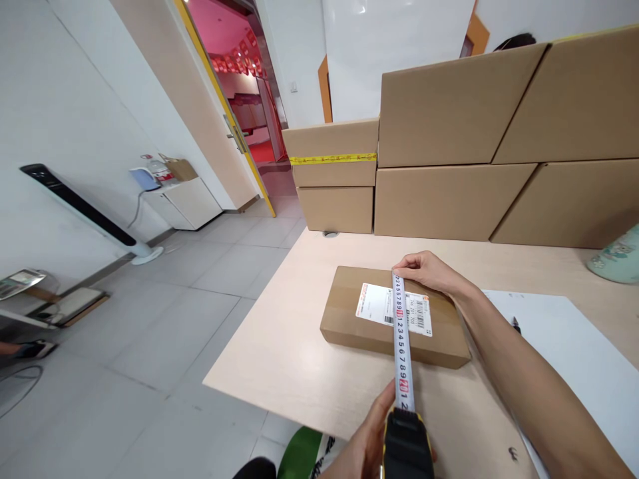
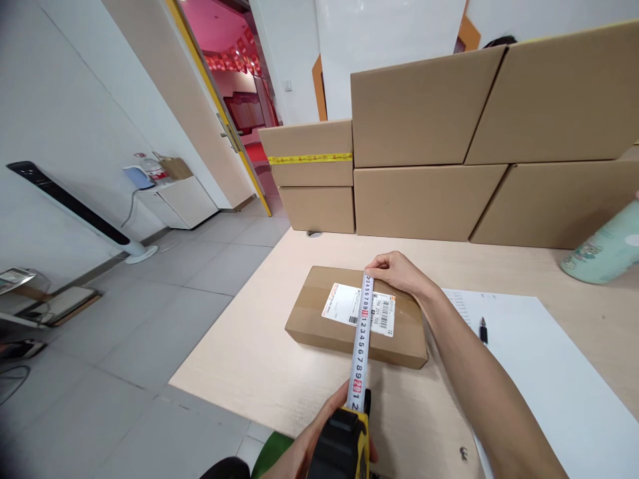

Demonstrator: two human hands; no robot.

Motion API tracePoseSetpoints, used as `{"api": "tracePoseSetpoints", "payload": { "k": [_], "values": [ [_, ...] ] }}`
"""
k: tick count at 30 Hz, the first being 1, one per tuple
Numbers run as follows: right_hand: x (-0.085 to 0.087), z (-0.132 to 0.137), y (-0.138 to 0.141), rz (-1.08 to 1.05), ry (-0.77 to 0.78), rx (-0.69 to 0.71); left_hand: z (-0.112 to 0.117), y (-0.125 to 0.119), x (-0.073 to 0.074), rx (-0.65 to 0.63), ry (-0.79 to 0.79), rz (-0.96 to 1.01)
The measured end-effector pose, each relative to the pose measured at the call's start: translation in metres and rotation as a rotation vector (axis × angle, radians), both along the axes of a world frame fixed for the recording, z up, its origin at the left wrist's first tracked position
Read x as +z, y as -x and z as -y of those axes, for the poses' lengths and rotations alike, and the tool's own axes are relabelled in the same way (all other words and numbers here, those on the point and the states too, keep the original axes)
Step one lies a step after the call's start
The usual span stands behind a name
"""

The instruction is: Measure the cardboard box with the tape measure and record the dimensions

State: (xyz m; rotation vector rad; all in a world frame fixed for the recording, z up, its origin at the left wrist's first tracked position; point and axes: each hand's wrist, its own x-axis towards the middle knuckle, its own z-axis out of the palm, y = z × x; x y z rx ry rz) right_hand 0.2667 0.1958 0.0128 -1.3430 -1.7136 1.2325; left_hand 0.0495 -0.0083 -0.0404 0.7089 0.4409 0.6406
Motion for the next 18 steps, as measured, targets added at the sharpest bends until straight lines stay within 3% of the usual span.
{"api": "tracePoseSetpoints", "payload": {
  "k": [13, 18],
  "values": [
    [0.0, 0.0, 0.0, 0.005, -0.006, 0.002, 0.002, 0.0, -0.014, 0.0, -0.029, -0.02],
    [0.001, 0.001, 0.0, 0.0, -0.003, 0.002, 0.001, 0.001, -0.011, -0.008, -0.033, -0.032]
  ]
}}
